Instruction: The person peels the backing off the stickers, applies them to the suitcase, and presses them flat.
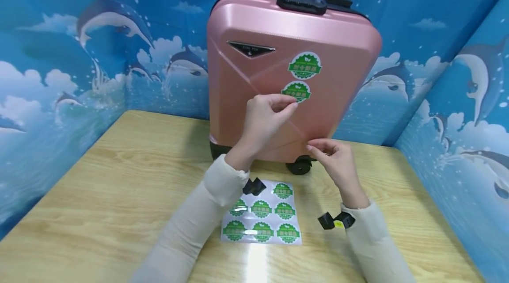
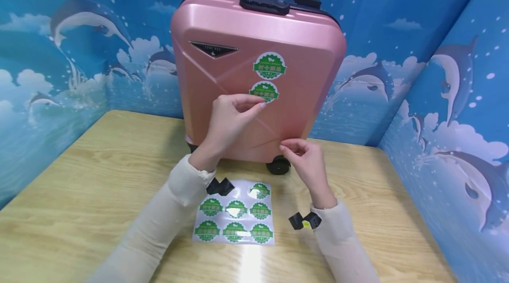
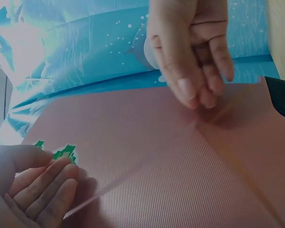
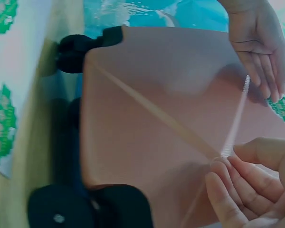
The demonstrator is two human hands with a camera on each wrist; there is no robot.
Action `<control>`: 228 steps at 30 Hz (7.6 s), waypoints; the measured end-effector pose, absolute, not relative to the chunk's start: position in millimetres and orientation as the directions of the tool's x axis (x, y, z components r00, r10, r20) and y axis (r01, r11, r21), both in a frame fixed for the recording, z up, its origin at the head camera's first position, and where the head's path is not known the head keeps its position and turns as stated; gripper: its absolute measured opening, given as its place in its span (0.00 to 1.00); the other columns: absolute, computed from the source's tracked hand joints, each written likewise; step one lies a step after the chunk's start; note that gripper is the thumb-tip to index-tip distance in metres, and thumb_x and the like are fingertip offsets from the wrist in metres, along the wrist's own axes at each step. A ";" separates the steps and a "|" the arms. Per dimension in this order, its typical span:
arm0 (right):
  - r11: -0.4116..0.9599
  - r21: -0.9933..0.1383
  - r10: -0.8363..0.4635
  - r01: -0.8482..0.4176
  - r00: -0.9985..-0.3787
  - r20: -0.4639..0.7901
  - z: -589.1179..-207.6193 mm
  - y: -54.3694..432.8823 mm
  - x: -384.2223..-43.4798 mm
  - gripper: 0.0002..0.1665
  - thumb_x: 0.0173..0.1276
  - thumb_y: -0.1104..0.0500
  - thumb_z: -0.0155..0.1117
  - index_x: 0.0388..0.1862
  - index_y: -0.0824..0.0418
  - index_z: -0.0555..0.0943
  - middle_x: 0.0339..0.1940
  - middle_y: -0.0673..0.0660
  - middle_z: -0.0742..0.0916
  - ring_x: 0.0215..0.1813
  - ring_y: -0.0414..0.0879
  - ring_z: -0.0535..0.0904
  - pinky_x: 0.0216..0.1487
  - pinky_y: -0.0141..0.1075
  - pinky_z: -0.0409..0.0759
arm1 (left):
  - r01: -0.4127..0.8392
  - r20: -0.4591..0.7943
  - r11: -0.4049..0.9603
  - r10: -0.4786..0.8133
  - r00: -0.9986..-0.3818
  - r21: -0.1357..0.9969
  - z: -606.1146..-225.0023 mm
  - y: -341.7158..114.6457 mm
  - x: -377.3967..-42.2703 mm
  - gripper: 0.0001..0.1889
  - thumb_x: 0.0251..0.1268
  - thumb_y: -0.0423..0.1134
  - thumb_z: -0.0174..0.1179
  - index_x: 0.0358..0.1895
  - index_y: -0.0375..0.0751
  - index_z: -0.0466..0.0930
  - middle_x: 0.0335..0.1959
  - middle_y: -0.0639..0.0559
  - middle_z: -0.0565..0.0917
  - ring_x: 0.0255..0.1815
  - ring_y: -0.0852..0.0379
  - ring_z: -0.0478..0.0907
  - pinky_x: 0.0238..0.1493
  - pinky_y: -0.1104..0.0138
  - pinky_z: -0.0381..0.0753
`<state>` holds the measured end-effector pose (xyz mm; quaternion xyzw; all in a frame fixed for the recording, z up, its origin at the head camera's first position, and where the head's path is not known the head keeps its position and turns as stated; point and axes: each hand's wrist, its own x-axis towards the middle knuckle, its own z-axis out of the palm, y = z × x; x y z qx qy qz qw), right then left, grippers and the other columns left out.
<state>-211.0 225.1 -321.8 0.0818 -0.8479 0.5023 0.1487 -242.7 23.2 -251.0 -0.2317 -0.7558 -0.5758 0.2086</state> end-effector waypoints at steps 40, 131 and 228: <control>0.508 -0.858 -0.214 -0.077 -0.976 -0.039 -405.5 230.7 -206.5 0.15 0.61 0.65 0.65 0.44 0.73 0.81 0.42 0.65 0.86 0.39 0.43 0.81 0.38 0.29 0.78 | 0.415 0.305 0.303 0.351 -0.885 0.858 -345.2 -14.9 -239.7 0.09 0.58 0.38 0.66 0.41 0.40 0.86 0.36 0.51 0.87 0.35 0.61 0.83 0.35 0.70 0.81; 0.539 -0.827 -0.166 -0.160 -0.983 0.082 -401.7 198.4 -178.8 0.04 0.55 0.66 0.71 0.31 0.65 0.87 0.30 0.57 0.88 0.30 0.38 0.79 0.32 0.28 0.77 | 0.242 -0.143 0.459 0.657 -0.741 0.855 -391.9 0.7 -249.1 0.04 0.58 0.33 0.64 0.35 0.36 0.84 0.28 0.55 0.82 0.28 0.63 0.72 0.32 0.74 0.71; 0.407 -0.912 -0.066 -0.051 -0.997 0.027 -401.1 200.7 -169.6 0.07 0.59 0.66 0.67 0.34 0.71 0.85 0.27 0.61 0.87 0.26 0.43 0.83 0.29 0.33 0.82 | 0.212 -0.158 0.516 0.582 -0.798 0.830 -387.9 -16.4 -259.1 0.06 0.55 0.42 0.68 0.34 0.46 0.87 0.28 0.58 0.85 0.28 0.61 0.77 0.34 0.69 0.75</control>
